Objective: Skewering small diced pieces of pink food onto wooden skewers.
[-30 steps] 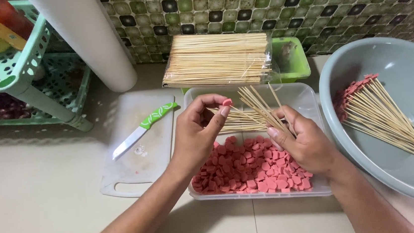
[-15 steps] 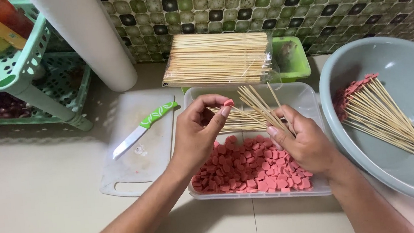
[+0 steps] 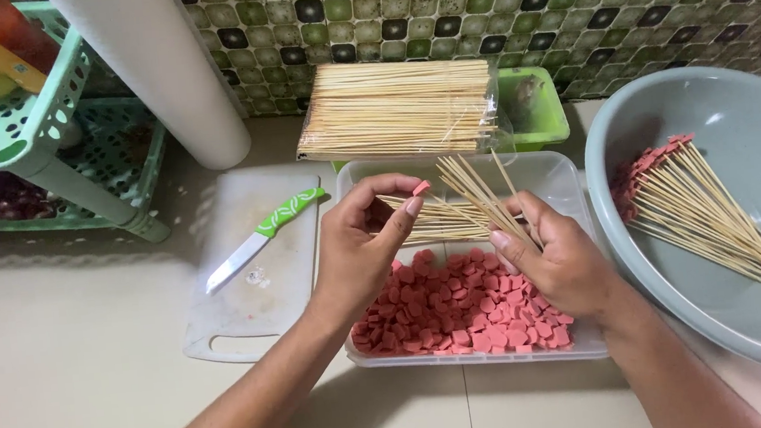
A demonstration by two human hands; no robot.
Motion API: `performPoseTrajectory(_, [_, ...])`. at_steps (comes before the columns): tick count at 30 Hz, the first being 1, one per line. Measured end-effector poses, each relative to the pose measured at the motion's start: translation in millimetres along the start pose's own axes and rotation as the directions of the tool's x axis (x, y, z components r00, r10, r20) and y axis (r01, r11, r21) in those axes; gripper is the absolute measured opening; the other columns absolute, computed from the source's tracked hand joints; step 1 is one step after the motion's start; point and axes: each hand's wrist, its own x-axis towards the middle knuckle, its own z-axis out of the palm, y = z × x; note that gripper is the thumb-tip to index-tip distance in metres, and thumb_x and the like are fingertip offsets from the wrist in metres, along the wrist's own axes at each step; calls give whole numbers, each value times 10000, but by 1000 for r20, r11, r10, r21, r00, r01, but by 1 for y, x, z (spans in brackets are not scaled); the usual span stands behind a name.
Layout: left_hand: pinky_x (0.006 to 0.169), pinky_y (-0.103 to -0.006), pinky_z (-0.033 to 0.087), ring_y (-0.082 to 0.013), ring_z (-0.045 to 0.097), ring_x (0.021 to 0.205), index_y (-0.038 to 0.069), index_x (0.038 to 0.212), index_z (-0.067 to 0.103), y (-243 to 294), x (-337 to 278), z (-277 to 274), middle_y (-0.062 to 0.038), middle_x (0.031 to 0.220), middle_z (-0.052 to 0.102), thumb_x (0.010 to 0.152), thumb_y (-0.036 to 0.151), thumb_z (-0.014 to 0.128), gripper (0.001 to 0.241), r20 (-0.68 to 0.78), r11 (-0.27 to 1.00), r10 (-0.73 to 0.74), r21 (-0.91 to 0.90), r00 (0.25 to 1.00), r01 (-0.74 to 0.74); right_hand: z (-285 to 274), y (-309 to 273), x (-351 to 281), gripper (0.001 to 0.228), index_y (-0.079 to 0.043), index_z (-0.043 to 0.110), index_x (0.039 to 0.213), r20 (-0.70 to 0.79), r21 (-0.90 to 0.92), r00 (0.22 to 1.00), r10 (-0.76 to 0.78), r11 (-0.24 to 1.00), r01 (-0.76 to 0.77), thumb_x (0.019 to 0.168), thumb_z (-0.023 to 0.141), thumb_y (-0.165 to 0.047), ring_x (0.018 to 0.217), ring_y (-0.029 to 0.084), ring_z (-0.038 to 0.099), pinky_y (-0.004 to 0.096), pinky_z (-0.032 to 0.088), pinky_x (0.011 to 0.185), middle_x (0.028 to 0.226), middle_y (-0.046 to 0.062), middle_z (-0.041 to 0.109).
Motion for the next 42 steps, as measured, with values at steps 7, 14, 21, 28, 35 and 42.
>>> performPoseTrajectory(7, [614, -227, 526, -73, 582, 684, 119, 1096, 771, 9, -2, 1, -36, 1055, 757, 946, 114, 722, 158, 13, 996, 58, 67, 998, -59, 0, 5, -1, 184, -26, 651, 1125, -9, 24, 1000, -29, 999, 29, 990, 577, -129, 495, 134, 503, 266, 463, 536, 513, 59, 577])
performPoseTrajectory(14, [661, -248, 548, -81, 584, 724, 145, 1125, 770, 14, -2, 1, -22, 1095, 755, 954, 88, 711, 190, 24, 979, 143, 147, 989, -145, -2, 8, 0, 195, -13, 650, 1139, -18, 43, 999, -33, 999, 33, 990, 577, -116, 514, 130, 532, 263, 475, 560, 527, 58, 589])
performPoseTrajectory(21, [680, -277, 553, -85, 568, 733, 150, 1137, 765, 13, -3, 1, -29, 1103, 761, 958, 62, 699, 210, 42, 969, 175, 167, 984, -179, -1, 4, 0, 205, -15, 643, 1149, 3, 26, 999, -33, 999, 33, 993, 574, -129, 522, 135, 544, 277, 497, 577, 530, 58, 590])
performPoseTrajectory(28, [719, -301, 562, -106, 604, 770, 153, 1144, 762, 15, -4, 1, -37, 1106, 759, 959, 56, 687, 222, 62, 965, 171, 192, 983, -180, 0, -4, 1, 205, -20, 650, 1152, -14, 20, 999, -29, 999, 30, 989, 578, -122, 520, 134, 538, 276, 494, 577, 520, 53, 574])
performPoseTrajectory(35, [779, -324, 558, -132, 630, 859, 127, 1151, 733, 11, -2, -1, -45, 1111, 735, 1012, -2, 557, 259, 34, 963, 187, 190, 982, -190, 0, -3, 1, 204, -36, 658, 1152, -10, -17, 1000, -25, 1000, 25, 989, 588, -137, 523, 135, 539, 279, 495, 570, 525, 53, 586])
performPoseTrajectory(42, [856, -308, 538, -132, 636, 929, 157, 1124, 743, 9, -2, -1, -5, 1061, 727, 1022, 62, 604, 197, 38, 957, 200, 205, 979, -203, -1, 10, 0, 190, -86, 682, 1139, 12, -106, 1000, -4, 994, 5, 974, 599, -134, 521, 152, 531, 288, 503, 561, 515, 55, 598])
